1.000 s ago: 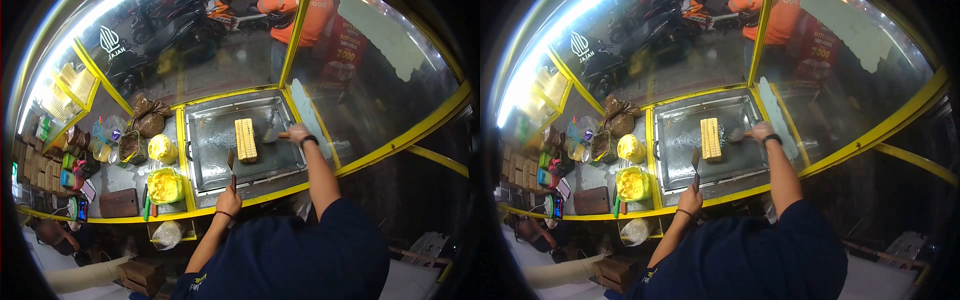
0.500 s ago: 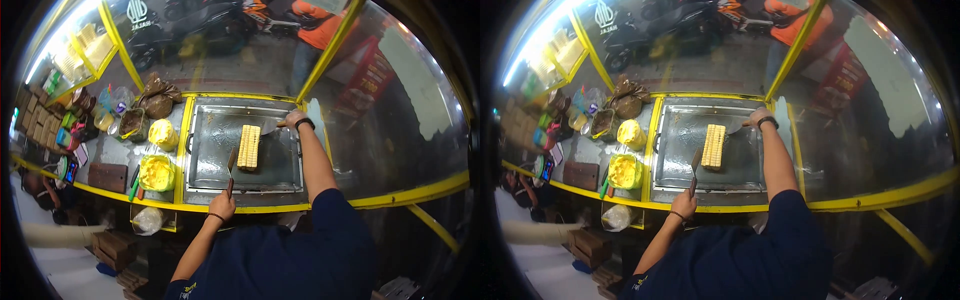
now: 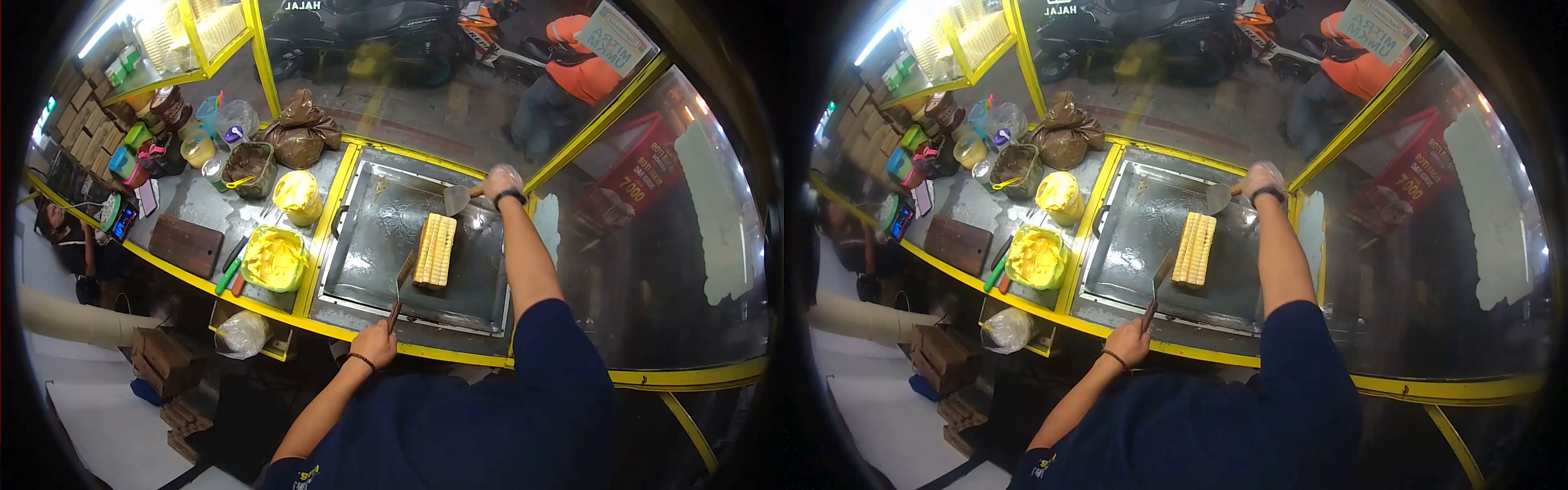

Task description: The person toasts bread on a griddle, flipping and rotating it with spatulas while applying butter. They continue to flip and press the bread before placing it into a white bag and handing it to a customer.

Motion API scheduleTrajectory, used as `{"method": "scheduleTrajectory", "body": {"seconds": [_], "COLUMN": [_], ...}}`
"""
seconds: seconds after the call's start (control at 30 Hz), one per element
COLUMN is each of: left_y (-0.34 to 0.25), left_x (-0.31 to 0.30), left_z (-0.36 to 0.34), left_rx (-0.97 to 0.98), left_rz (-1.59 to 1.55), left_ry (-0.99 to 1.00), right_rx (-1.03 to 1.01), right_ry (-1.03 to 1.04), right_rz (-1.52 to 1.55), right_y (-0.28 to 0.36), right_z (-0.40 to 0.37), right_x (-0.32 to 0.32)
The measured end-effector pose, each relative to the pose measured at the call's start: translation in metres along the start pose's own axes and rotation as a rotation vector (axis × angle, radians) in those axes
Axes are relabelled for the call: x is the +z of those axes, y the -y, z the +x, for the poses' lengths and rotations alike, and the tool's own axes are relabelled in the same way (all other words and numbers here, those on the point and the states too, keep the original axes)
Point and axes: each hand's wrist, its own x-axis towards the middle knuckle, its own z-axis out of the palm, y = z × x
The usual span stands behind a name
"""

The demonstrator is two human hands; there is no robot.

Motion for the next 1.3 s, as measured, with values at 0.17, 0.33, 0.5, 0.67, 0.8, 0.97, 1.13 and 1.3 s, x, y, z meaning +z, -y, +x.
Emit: {"method": "scheduleTrajectory", "body": {"seconds": [0.17, 0.33, 0.5, 0.67, 0.8, 0.97, 1.13, 1.3], "left_y": [0.019, 0.011, 0.024, 0.028, 0.005, -0.018, -0.018, -0.014], "left_x": [-0.004, -0.023, -0.034, -0.033, -0.018, -0.007, -0.066, -0.084], "left_z": [0.013, 0.028, 0.011, 0.009, 0.022, 0.061, 0.059, 0.138], "left_rx": [-0.004, 0.011, 0.189, 0.305, 0.520, 0.437, 0.314, 0.441], "left_rz": [-0.045, 0.050, 0.057, 0.127, 0.083, -0.265, -0.590, -0.042], "left_ry": [-0.071, 0.000, 0.101, 0.240, 0.253, 0.410, 0.353, -0.012], "right_rx": [0.019, -0.044, -0.038, -0.061, -0.169, -0.119, -0.072, 0.303], "right_ry": [-0.022, 0.014, -0.146, 0.015, 0.207, -0.078, -0.385, -0.291], "right_rz": [0.120, 0.346, 0.342, 0.172, -0.104, -0.089, 0.237, 0.618], "right_y": [-0.049, -0.025, -0.012, 0.009, 0.036, 0.022, -0.035, -0.024], "right_z": [-0.102, -0.247, -0.264, -0.205, -0.178, -0.162, -0.208, -0.317], "right_x": [0.043, 0.092, 0.092, 0.023, -0.026, 0.005, 0.039, 0.058]}}
